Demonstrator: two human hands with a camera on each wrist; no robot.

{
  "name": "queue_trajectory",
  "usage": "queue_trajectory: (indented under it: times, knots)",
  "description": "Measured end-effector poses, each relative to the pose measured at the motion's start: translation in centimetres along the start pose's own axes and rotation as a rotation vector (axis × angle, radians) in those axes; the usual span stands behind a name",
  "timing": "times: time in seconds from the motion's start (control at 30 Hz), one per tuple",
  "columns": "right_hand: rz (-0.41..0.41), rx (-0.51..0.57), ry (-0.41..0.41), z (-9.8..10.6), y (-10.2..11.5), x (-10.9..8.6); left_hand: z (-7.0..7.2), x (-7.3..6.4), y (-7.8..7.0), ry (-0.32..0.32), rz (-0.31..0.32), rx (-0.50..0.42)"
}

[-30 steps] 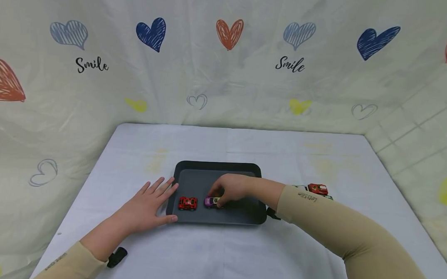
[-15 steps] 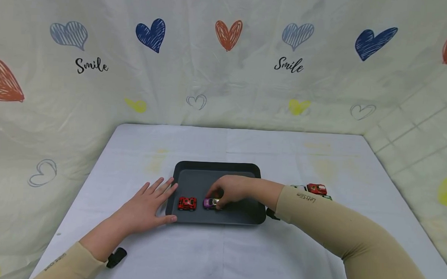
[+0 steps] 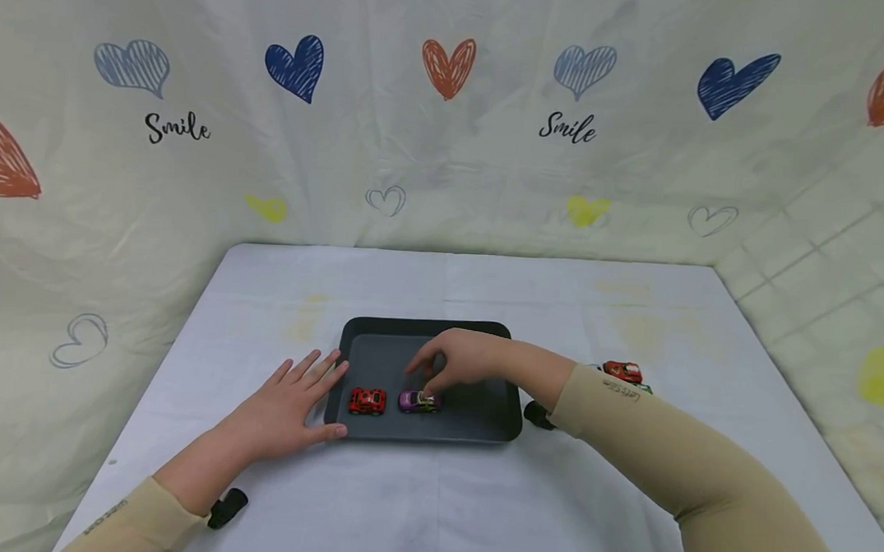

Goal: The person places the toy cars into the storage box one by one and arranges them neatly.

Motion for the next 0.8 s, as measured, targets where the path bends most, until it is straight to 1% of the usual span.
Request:
queue_trajectory:
  times: [0.17,0.3,0.47,0.63,0.8]
  knots:
    - [0.037,0.035,-0.028,0.9,-0.1,-0.8,0.2,0.0,-0.2,-0.003,-0.003,-0.009]
    - [0.028,0.060,-0.056,1.4,-0.7,-1.6,0.5,-0.1,-0.4,0.001,-0.010,0.000]
    - [0.026,0.103,-0.093,2.2,-1.6,-2.9,0.4,-0.2,-0.3,0.010,-0.001,0.005]
    - [0.002,0.120,-0.141,3.0,-2.5,-4.9,0.4,-0.1,-0.3,0.002,0.000,0.005]
    - [-0.037,0.123,-0.182,3.2,-4.0,-7.6,0.3,-0.2,-0.2,0.002,-0.001,0.007]
Point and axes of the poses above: each hand's wrist, its own x-axis towards the middle knuckle, its own z-axis out of the back of the hand, y = z × x, the point moved 6 cm from there along x, towards the middle knuckle, and after that the axes turned 2 degrees about y, right-handed, at the moved point
